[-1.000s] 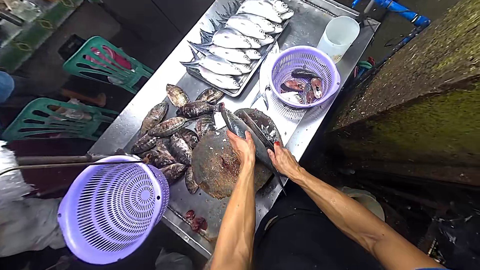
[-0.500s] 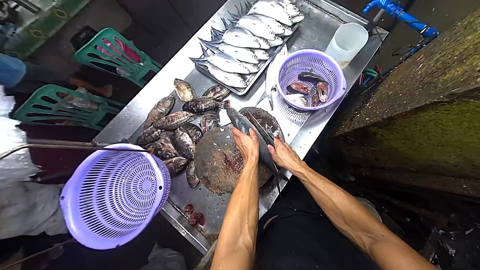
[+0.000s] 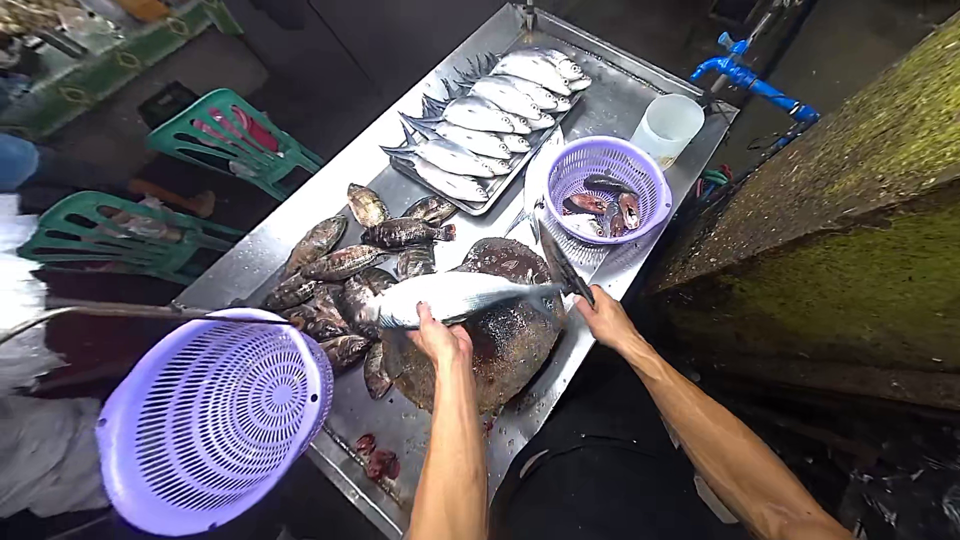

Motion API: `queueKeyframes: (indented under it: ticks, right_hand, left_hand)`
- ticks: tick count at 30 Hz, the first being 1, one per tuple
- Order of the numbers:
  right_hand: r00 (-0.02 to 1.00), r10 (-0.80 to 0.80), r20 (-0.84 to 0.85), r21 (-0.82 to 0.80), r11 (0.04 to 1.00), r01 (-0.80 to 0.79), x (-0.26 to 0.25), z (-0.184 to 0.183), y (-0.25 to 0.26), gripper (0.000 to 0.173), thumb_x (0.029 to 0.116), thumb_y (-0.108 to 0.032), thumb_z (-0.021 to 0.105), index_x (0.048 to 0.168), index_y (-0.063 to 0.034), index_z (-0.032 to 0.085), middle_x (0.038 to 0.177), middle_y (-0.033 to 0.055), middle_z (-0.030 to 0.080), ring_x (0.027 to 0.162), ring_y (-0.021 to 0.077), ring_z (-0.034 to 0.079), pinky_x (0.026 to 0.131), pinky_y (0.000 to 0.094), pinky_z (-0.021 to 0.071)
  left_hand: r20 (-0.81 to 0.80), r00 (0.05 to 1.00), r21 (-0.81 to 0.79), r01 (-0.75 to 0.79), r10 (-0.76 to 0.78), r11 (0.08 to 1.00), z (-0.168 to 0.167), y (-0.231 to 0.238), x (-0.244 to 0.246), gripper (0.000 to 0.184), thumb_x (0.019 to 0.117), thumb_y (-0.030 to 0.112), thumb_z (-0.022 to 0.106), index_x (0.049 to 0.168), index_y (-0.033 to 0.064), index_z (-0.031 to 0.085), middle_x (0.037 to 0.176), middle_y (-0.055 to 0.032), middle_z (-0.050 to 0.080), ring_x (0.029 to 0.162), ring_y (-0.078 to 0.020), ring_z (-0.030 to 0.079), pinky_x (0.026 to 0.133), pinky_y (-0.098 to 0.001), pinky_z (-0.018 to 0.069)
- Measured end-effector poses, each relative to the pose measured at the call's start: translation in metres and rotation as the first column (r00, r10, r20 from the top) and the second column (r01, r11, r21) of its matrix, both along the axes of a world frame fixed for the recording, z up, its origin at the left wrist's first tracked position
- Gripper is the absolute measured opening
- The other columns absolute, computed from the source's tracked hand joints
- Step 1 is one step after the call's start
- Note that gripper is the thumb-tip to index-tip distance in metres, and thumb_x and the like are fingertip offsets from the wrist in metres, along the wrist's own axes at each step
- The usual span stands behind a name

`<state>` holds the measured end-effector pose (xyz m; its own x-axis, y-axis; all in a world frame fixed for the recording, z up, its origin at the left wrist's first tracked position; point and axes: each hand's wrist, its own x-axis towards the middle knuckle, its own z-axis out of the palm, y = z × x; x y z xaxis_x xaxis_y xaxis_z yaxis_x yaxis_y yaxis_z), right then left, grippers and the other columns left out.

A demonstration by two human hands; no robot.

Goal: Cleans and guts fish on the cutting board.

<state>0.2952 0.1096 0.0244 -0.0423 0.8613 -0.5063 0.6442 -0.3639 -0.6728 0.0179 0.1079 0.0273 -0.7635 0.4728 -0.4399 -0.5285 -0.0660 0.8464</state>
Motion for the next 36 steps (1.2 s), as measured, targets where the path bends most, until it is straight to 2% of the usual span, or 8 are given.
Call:
queueKeyframes:
  ticks: [6,11,13,16,20,27,30,36]
  right_hand:
    - [0.999,-0.023,0.041,0.109,0.994,0.018,-0.005,0.003,-0.014,0.049,0.1069,-0.043,0.046,0.127,0.0001,0.057,0.095,0.0161,0.068,0.088,0.0284,0.068,0.084,0.0482,0.0548]
    - [0.999,-0.002,0.048,0.199,0.98,-0.008,-0.031,0.025,0.011,0.041,0.1072,-0.038,0.048,0.117,0.0006,0.059,0.083,0.0142,0.064,0.08,0.0291,0.066,0.079,0.0495,0.0539]
    - [0.999,-0.025,0.03,0.264,0.964,0.016,-0.04,0.036,0.017,0.04,0.1077,-0.038,0.048,0.118,-0.0003,0.057,0.08,0.014,0.063,0.076,0.0301,0.066,0.074,0.0511,0.0541]
    - [0.999,-0.047,0.025,0.311,0.95,0.037,-0.049,0.044,0.018,0.039,0.1079,-0.037,0.048,0.12,-0.0007,0.055,0.078,0.0131,0.062,0.072,0.0294,0.065,0.07,0.0504,0.0542]
    - [0.998,-0.051,0.026,0.353,0.935,0.039,-0.053,0.055,0.023,0.041,0.1082,-0.039,0.047,0.121,-0.0011,0.057,0.078,0.0134,0.063,0.071,0.0293,0.065,0.068,0.0512,0.0543]
    - [0.989,-0.143,-0.044,0.79,0.601,0.122,-0.081,0.046,0.026,0.042,0.1081,-0.031,0.048,0.129,0.0056,0.051,0.078,0.0117,0.064,0.065,0.0226,0.065,0.059,0.0415,0.0573]
    - [0.978,0.039,0.203,0.212,0.974,-0.083,-0.089,-0.004,0.019,0.048,0.1101,-0.037,0.039,0.139,0.0001,0.047,0.103,0.022,0.07,0.098,0.0375,0.072,0.086,0.0555,0.0575]
    - [0.885,0.258,0.388,-0.037,0.964,-0.265,-0.086,-0.008,0.02,0.05,0.1104,-0.042,0.034,0.141,-0.0047,0.05,0.117,0.021,0.07,0.112,0.0385,0.069,0.09,0.0572,0.0551]
  left_hand:
    - [0.389,0.921,-0.131,0.029,0.024,0.991,-0.018,-0.07,0.03,0.042,0.1074,0.021,0.04,0.145,0.0043,0.037,0.141,-0.0176,0.049,0.12,-0.0273,0.058,0.098,-0.0407,0.0518]
    - [-0.067,0.818,-0.248,0.541,-0.572,0.803,-0.01,-0.109,0.054,0.017,0.1026,0.0,0.049,0.116,-0.0089,0.055,0.097,-0.0177,0.074,0.085,-0.0237,0.075,0.077,-0.0369,0.0626]
    - [-0.59,0.362,-0.596,0.408,-0.722,0.692,-0.006,-0.111,0.027,0.029,0.0873,0.008,0.07,0.115,-0.0025,0.067,0.106,-0.0107,0.074,0.097,-0.0184,0.072,0.086,-0.0364,0.059]
    - [-0.446,-0.138,-0.894,0.101,-0.884,0.436,-0.015,-0.096,-0.025,0.085,0.0756,0.038,0.084,0.149,0.008,0.051,0.147,-0.027,0.051,0.139,-0.0501,0.044,0.107,-0.0708,0.0357]
    - [-0.117,-0.215,-0.993,0.023,-0.97,0.114,-0.028,-0.077,-0.053,0.117,0.069,0.044,0.089,0.164,0.0268,0.024,0.148,-0.0292,0.046,0.132,-0.0519,0.047,0.099,-0.0685,0.0444]
    - [-0.267,-0.164,-0.964,0.026,-0.95,0.266,-0.007,-0.118,-0.02,0.108,0.0644,0.042,0.088,0.159,0.0238,0.039,0.133,-0.0267,0.057,0.117,-0.0488,0.059,0.086,-0.0632,0.0519]
    - [-0.303,-0.174,-0.951,-0.003,-0.937,0.308,-0.009,-0.13,-0.008,0.105,0.0647,0.041,0.088,0.158,0.0245,0.042,0.132,-0.025,0.059,0.116,-0.0471,0.059,0.085,-0.0624,0.0519]
    - [-0.36,-0.153,-0.931,-0.008,-0.92,0.365,-0.004,-0.129,-0.027,0.1,0.0653,0.036,0.089,0.155,0.0279,0.046,0.132,-0.0254,0.06,0.117,-0.0494,0.059,0.086,-0.0651,0.0499]
